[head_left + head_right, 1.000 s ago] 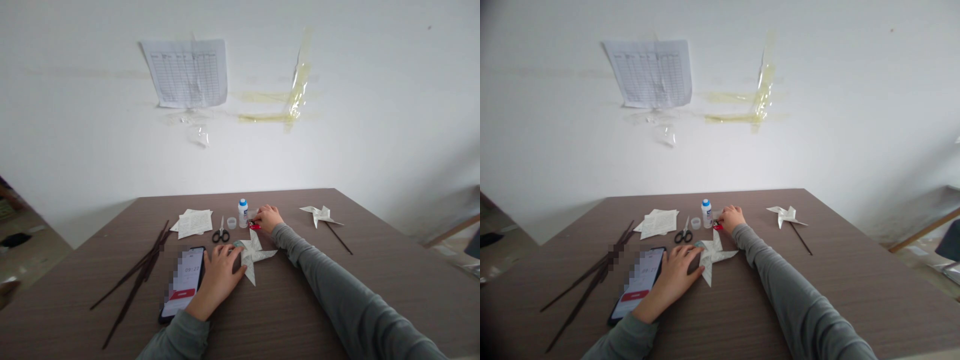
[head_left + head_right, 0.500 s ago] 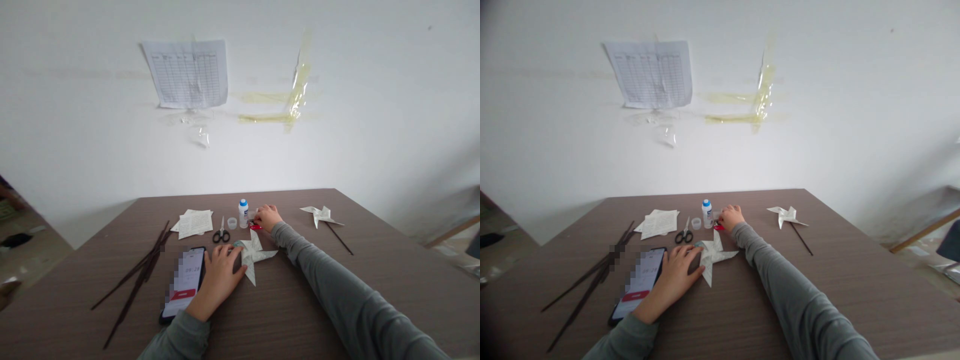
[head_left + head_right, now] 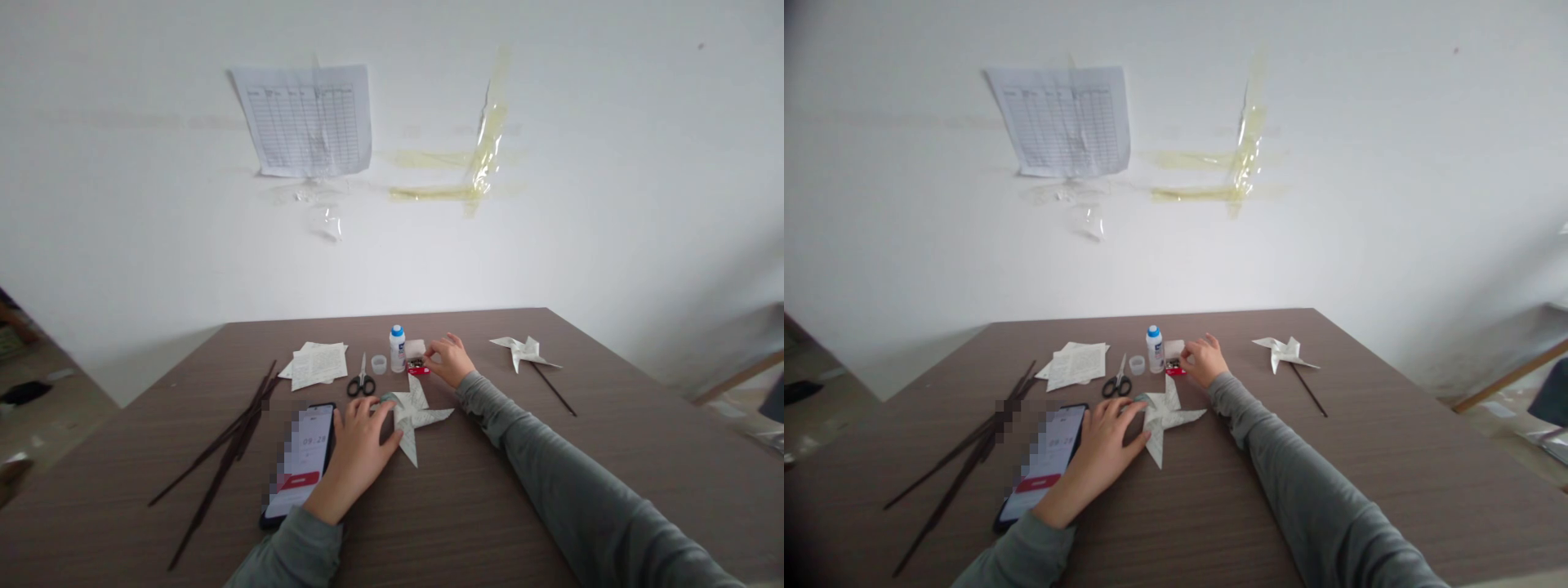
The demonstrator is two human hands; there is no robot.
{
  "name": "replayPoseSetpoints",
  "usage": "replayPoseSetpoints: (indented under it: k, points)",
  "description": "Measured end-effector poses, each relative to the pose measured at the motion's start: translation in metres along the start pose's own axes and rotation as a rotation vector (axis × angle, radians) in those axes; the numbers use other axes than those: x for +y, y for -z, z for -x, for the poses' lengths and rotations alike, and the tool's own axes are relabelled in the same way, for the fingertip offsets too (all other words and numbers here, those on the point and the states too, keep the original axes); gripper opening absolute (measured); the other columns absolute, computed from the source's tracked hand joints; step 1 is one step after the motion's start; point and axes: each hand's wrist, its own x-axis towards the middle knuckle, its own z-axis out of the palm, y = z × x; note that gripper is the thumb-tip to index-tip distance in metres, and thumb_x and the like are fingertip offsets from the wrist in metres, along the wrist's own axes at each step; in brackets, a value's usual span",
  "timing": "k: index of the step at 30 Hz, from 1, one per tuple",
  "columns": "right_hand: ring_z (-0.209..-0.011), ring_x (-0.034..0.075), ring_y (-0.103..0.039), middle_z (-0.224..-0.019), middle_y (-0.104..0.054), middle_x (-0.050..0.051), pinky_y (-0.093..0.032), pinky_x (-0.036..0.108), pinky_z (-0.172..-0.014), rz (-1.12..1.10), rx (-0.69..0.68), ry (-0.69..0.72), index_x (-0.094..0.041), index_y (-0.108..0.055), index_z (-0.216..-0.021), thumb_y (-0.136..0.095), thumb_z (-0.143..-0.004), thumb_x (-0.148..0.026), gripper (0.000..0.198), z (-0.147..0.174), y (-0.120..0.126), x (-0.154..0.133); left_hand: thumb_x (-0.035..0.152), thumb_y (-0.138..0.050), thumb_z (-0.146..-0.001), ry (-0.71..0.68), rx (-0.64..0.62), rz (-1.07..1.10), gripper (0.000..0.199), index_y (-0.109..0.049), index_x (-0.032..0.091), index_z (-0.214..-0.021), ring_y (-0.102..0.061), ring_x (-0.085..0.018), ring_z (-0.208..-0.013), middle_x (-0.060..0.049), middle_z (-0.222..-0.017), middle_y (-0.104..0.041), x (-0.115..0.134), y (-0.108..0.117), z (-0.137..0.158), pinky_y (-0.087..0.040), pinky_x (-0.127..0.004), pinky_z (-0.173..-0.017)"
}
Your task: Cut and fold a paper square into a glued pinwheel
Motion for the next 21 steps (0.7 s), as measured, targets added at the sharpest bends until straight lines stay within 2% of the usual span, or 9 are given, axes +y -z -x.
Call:
replayPoseSetpoints:
  k: [4, 8, 11, 14, 16, 19, 21]
  points:
    - [-0.118, 0.031, -0.091, -0.112, -0.097, 0.008, -0.049, 0.065, -0.148, -0.079, 0.038, 0.015, -0.026, -0.083, -0.097, -0.083, -0.107, -0.020, 0.012, 0.019, -0.009, 0.012, 0.029, -0.081, -0.118, -0.019, 0.035, 0.013, 0.053, -0.088, 0.035, -0.170, -0.068, -0.049, -0.173, -0.017, -0.177, -0.083, -0.005, -0.009, -0.003, -0.050, -0.085, -0.148]
    - [-0.109, 0.030, -0.091, -0.104, -0.097, 0.005, -0.061, 0.059, -0.139, -0.162, 0.068, 0.031, -0.029, -0.082, -0.090, -0.087, -0.103, -0.025, 0.014, 0.038, -0.014, 0.027, 0.027, -0.087, -0.115, -0.057, 0.131, 0.026, 0.047, -0.093, 0.034, -0.161, -0.075, -0.049, -0.164, -0.017, -0.169, -0.087, -0.014, -0.026, -0.010, -0.057, -0.080, -0.141]
    - [-0.108, 0.033, -0.094, -0.104, -0.098, 0.006, -0.068, 0.055, -0.129, -0.273, 0.089, 0.053, -0.028, -0.091, -0.096, -0.087, -0.101, -0.021, 0.009, 0.050, -0.012, 0.037, 0.026, -0.092, -0.111, -0.103, 0.239, 0.047, 0.043, -0.096, 0.034, -0.153, -0.077, -0.048, -0.158, -0.016, -0.162, -0.089, -0.020, -0.037, -0.017, -0.062, -0.072, -0.136]
    - [-0.109, 0.035, -0.096, -0.111, -0.101, 0.009, -0.073, 0.053, -0.119, -0.352, 0.060, 0.086, -0.028, -0.100, -0.113, -0.087, -0.100, -0.016, 0.022, 0.058, -0.009, 0.042, 0.024, -0.090, -0.112, -0.131, 0.306, 0.030, 0.036, -0.098, 0.034, -0.146, -0.079, -0.046, -0.155, -0.015, -0.160, -0.090, -0.020, -0.041, -0.024, -0.064, -0.068, -0.133]
    - [-0.109, 0.035, -0.097, -0.113, -0.102, 0.009, -0.075, 0.052, -0.114, -0.374, 0.043, 0.104, -0.029, -0.103, -0.117, -0.087, -0.102, -0.016, 0.026, 0.061, -0.007, 0.043, 0.022, -0.086, -0.115, -0.134, 0.337, 0.000, 0.034, -0.098, 0.033, -0.145, -0.078, -0.048, -0.157, -0.016, -0.161, -0.090, -0.018, -0.040, -0.028, -0.063, -0.073, -0.135]
    - [-0.108, 0.035, -0.098, -0.112, -0.103, 0.008, -0.077, 0.049, -0.108, -0.416, 0.039, 0.121, -0.033, -0.104, -0.107, -0.090, -0.103, -0.020, 0.019, 0.065, -0.006, 0.041, 0.018, -0.079, -0.118, -0.122, 0.345, -0.039, 0.038, -0.098, 0.033, -0.147, -0.074, -0.052, -0.163, -0.018, -0.166, -0.089, -0.012, -0.036, -0.036, -0.056, -0.085, -0.140]
    - [-0.106, 0.035, -0.098, -0.111, -0.103, 0.007, -0.078, 0.048, -0.106, -0.460, 0.042, 0.131, -0.034, -0.104, -0.102, -0.092, -0.103, -0.023, 0.016, 0.067, -0.005, 0.040, 0.016, -0.077, -0.118, -0.112, 0.325, -0.035, 0.039, -0.100, 0.035, -0.144, -0.073, -0.051, -0.166, -0.016, -0.168, -0.089, -0.008, -0.033, -0.043, -0.053, -0.088, -0.142]
